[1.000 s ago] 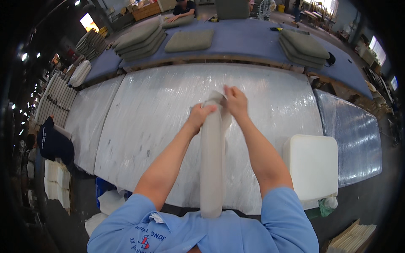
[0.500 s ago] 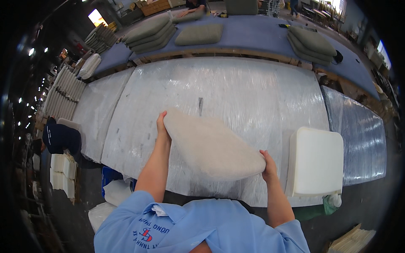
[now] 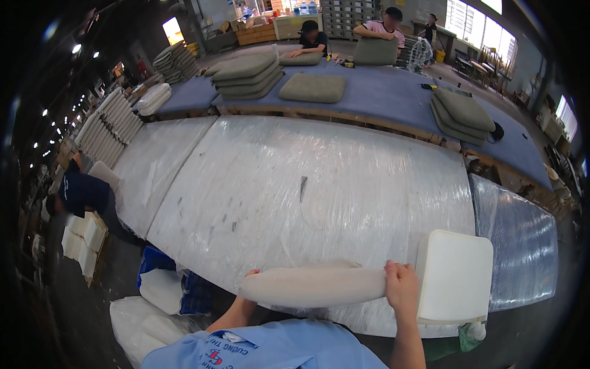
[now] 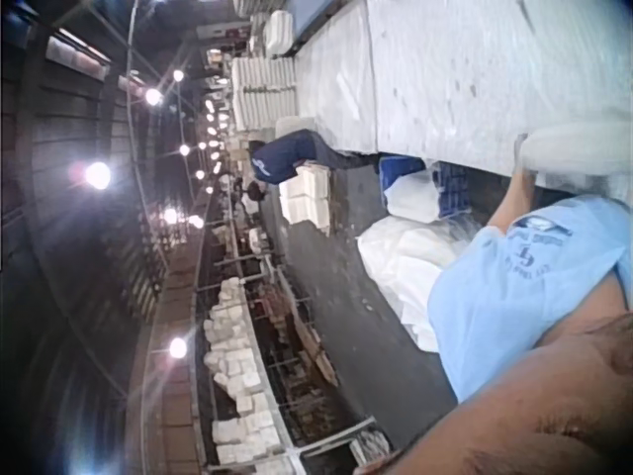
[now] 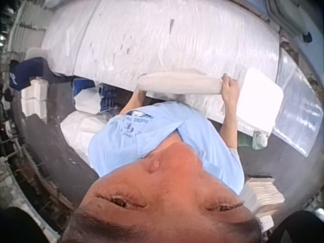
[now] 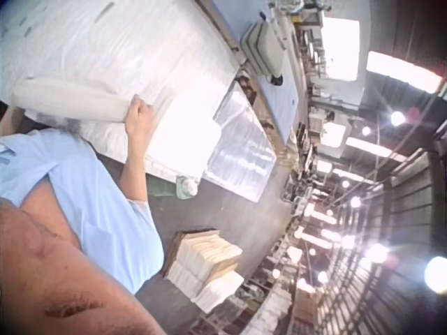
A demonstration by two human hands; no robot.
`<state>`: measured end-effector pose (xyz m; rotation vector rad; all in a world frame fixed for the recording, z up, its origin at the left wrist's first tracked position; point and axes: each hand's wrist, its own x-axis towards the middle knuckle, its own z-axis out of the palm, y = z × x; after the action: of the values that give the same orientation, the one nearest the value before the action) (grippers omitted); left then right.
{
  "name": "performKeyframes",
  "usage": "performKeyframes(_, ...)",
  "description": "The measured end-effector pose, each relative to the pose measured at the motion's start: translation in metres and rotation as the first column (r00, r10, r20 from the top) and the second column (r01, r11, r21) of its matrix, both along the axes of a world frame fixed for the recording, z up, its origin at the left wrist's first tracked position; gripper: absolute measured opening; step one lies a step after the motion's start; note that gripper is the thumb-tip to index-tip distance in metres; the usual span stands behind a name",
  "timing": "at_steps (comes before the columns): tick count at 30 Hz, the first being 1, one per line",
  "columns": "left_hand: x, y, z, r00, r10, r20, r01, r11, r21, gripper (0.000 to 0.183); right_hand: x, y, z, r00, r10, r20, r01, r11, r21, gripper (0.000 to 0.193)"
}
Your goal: The person folds a light-colored cushion cover around a foam insert by hand, repeatedly adjusting and smoothing the fabric to fit the insert. The person then stacks the finished cushion with others on a nearby pallet.
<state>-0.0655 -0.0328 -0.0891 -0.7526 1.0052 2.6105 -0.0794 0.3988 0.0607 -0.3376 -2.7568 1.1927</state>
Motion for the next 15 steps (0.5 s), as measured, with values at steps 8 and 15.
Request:
performKeyframes(8, 0.022, 0.020, 0.063, 0.944, 0.215, -0.250, -0.308, 0.846, -0.436, 0.056, -0.024, -0.033, -0.018, 0.963, 0.103, -0.248, -0.046, 0.974, 0.223, 0.036)
performKeyframes(15, 0.016, 0.024, 0.078, 0.898, 0.235, -0.372, -0.437, 0.578, -0.690, 0.071, -0.034, -0.021, -0.050, 0.983, -0.029, -0.183, -0.047, 0.916, -0.398, 0.051)
